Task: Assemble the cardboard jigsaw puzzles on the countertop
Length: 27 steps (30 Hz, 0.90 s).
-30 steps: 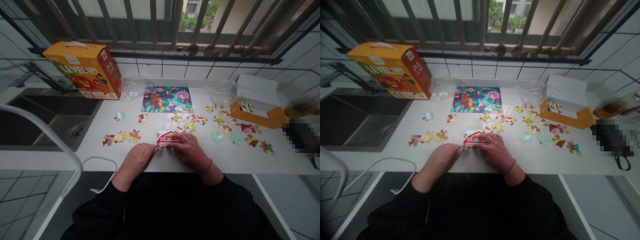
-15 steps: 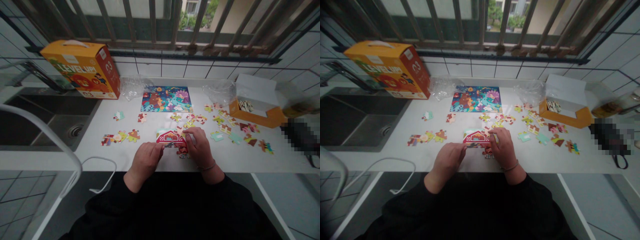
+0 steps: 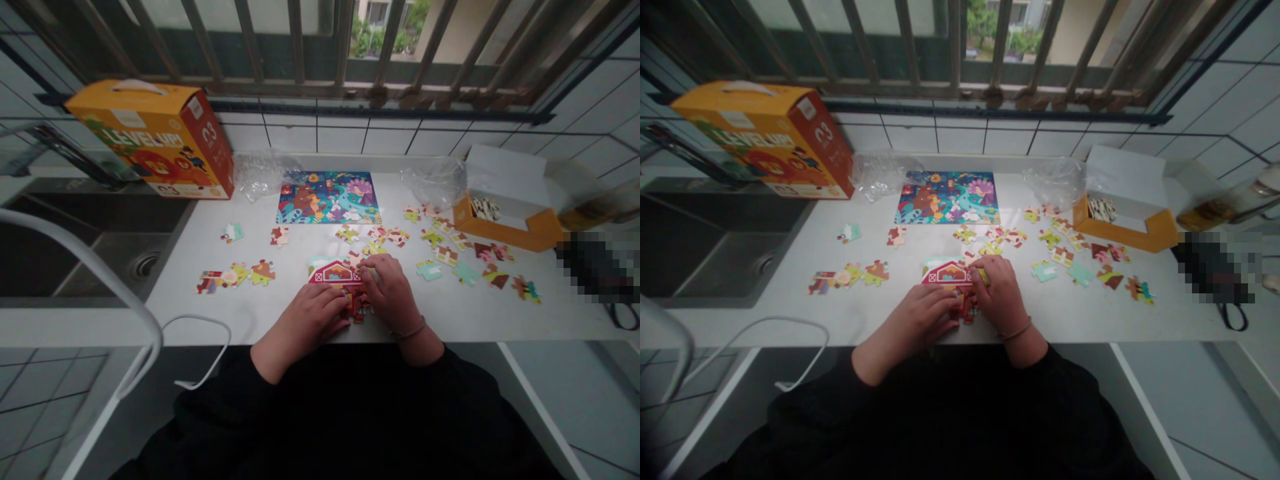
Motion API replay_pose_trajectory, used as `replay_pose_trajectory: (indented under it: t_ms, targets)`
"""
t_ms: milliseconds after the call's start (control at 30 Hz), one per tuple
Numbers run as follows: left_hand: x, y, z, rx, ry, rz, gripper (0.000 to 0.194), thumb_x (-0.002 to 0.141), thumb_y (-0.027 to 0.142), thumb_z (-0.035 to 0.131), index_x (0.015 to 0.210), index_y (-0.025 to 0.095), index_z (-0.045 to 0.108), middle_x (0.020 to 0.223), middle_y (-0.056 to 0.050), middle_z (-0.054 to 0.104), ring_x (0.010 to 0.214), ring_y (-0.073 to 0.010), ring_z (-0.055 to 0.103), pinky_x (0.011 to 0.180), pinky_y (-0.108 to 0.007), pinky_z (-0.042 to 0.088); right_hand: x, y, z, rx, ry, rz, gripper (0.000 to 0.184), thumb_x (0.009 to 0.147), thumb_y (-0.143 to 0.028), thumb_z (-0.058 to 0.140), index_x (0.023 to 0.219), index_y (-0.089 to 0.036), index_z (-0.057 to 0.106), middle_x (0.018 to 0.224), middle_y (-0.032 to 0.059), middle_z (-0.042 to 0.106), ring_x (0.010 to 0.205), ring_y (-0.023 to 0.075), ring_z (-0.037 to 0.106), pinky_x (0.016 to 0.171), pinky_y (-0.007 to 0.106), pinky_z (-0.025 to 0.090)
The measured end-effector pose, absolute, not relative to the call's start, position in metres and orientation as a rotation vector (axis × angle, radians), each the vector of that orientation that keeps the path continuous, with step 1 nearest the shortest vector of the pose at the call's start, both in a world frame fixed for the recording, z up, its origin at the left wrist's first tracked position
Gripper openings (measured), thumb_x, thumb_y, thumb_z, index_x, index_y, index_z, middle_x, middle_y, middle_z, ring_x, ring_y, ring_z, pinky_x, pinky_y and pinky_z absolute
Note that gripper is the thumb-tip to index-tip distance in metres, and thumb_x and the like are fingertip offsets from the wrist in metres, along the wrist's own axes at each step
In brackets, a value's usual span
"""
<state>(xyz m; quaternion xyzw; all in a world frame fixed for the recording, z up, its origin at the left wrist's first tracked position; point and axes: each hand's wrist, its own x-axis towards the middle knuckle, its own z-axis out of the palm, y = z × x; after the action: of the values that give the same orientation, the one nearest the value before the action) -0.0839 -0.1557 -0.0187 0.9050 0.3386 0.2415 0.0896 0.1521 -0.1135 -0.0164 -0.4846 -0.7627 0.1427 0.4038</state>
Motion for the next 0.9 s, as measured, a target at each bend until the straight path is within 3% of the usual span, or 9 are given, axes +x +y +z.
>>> replay_pose_trajectory:
  t_ms: [167, 467, 767, 900]
  targets:
    - [-0.083, -0.155, -0.018, 2.656, 1.034, 0.716, 0.026, 0.105, 0.037, 0.072, 0.126, 0.022, 0.068, 0.127, -0.01, 0.077, 0.116, -0.0278, 0.071, 0.099, -0.046, 0.058, 0.152, -0.113, -0.018, -1.26, -1.937, 0.384, 0.022, 0.113, -0.035, 0.052, 0.107, -0.025, 0.07, 0.11, 0.0094, 0.074, 0.109, 0.0286, 0.065, 0.099, 0.049, 0.05]
    - [-0.088, -0.159, -0.011, 2.596, 1.206, 0.655, 0.022, 0.106, 0.032, 0.07, 0.125, 0.023, 0.07, 0.132, -0.011, 0.075, 0.125, -0.0309, 0.067, 0.104, -0.05, 0.055, 0.152, -0.114, -0.017, -1.27, -1.956, 0.383, 0.022, 0.114, -0.036, 0.05, 0.106, -0.025, 0.068, 0.108, 0.0091, 0.072, 0.106, 0.0277, 0.064, 0.097, 0.047, 0.049]
    - [-0.089, -0.157, -0.01, 2.619, 1.102, 0.632, 0.018, 0.108, 0.032, 0.065, 0.124, 0.026, 0.071, 0.144, -0.006, 0.074, 0.136, -0.0285, 0.065, 0.108, -0.049, 0.051, 0.152, -0.113, -0.018, -1.273, -1.967, 0.375, 0.024, 0.115, -0.037, 0.051, 0.104, -0.025, 0.068, 0.106, 0.0083, 0.071, 0.105, 0.0273, 0.064, 0.097, 0.047, 0.048]
    - [-0.088, -0.158, -0.007, 2.634, 1.144, 0.608, 0.03, 0.106, 0.029, 0.066, 0.135, 0.027, 0.07, 0.141, -0.008, 0.074, 0.13, -0.0297, 0.066, 0.104, -0.05, 0.053, 0.152, -0.113, -0.018, -1.285, -1.97, 0.391, 0.024, 0.115, -0.038, 0.051, 0.104, -0.025, 0.068, 0.107, 0.0084, 0.071, 0.107, 0.0275, 0.064, 0.097, 0.047, 0.048]
